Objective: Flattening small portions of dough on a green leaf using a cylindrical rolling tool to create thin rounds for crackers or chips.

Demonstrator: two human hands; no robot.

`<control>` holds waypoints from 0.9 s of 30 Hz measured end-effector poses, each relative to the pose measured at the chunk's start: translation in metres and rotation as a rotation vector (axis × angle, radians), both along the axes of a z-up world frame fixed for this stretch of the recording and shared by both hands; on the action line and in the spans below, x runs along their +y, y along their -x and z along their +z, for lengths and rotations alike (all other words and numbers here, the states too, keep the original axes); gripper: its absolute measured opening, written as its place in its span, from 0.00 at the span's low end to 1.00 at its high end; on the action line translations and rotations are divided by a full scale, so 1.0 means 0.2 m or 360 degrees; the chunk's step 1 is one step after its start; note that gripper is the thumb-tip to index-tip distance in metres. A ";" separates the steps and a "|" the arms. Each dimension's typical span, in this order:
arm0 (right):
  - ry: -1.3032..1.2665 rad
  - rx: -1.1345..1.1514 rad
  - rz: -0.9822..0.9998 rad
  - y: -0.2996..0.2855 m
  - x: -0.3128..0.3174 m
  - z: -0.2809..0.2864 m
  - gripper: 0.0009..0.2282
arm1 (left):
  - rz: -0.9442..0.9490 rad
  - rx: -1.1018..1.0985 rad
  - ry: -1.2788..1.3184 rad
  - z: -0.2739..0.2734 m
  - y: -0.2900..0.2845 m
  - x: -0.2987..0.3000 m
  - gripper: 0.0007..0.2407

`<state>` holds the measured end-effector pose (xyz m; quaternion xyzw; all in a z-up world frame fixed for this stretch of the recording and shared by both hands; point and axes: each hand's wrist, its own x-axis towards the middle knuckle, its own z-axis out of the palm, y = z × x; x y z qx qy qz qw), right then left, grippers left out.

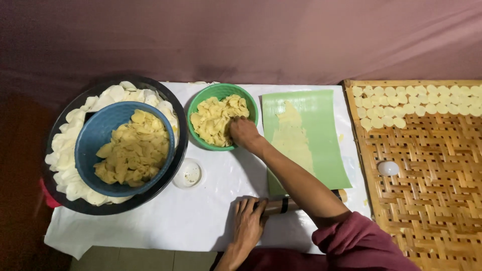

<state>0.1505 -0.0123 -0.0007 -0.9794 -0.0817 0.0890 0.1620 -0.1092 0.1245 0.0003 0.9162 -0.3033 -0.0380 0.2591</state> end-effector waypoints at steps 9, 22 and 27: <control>-0.0177 -0.0169 -0.0164 0.07 0.00 -0.01 0.15 | -0.0106 -0.0041 0.0080 0.02 -0.05 0.02 0.16; -0.0846 -0.0061 -0.0472 0.15 -0.05 0.21 0.19 | -0.0118 -0.0065 0.0079 0.00 -0.07 0.00 0.19; -0.1349 0.0092 -0.0655 0.38 -0.23 0.37 0.21 | -0.0172 -0.0295 -0.0133 -0.02 -0.02 -0.07 0.23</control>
